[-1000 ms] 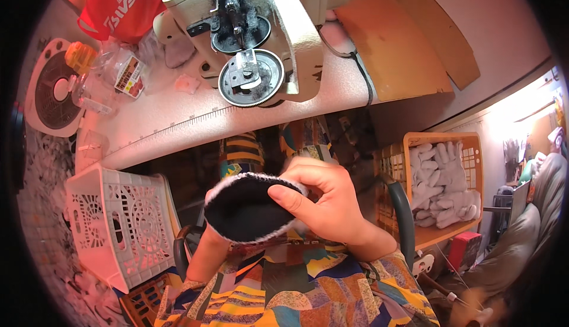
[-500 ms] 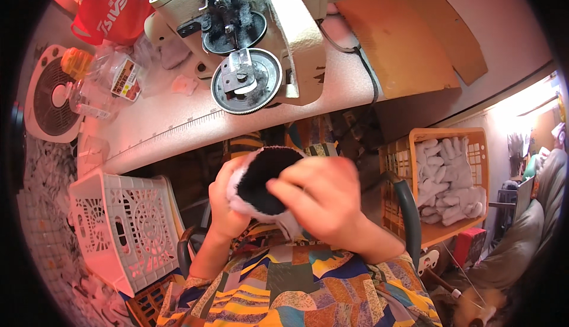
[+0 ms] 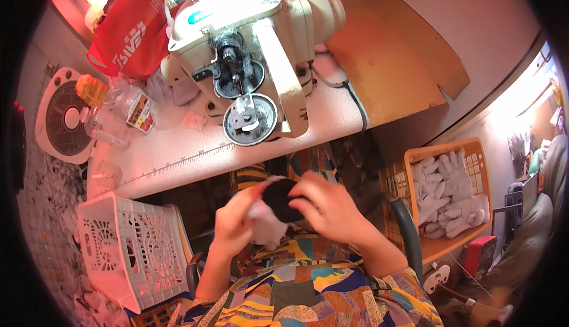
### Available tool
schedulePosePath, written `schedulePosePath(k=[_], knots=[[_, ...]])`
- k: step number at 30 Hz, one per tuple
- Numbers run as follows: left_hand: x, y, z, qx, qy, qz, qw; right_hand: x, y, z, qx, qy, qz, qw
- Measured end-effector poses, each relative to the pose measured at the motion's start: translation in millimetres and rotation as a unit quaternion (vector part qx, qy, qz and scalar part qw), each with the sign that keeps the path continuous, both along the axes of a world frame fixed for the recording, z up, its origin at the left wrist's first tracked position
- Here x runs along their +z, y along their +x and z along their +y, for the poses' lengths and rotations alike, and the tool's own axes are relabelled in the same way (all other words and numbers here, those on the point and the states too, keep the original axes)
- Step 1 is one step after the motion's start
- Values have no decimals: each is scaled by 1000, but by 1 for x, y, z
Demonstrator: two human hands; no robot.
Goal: The person is using a sewing machine to join or repair pieces of fabric to make socks.
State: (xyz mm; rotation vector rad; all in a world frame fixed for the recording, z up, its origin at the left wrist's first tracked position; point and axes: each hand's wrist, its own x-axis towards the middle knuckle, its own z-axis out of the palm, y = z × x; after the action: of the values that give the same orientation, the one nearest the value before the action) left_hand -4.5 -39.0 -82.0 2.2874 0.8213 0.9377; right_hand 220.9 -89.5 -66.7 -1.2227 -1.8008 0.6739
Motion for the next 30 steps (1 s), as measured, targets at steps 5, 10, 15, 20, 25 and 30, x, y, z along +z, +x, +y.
schedulePosePath(k=[5, 10, 15, 20, 25, 30], knots=[[16, 9, -4, 113, 159, 35, 980, 0, -12, -14, -130, 74, 97, 984], [23, 22, -42, 24, -64, -174, 982, 6, -37, -20, -22, 97, 177, 979], [3, 33, -33, 113, -132, -198, 964, -4, -54, -26, -58, -40, 370, 926], [-2, 37, -36, 78, -166, -218, 959, -23, -53, -27, -74, -51, 463, 882], [-3, 47, -36, 91, -308, -306, 896, -32, -52, -27, -57, 10, 406, 912], [-1, 46, -39, 86, -308, -322, 891, -37, -54, -35, -67, 67, 276, 956]])
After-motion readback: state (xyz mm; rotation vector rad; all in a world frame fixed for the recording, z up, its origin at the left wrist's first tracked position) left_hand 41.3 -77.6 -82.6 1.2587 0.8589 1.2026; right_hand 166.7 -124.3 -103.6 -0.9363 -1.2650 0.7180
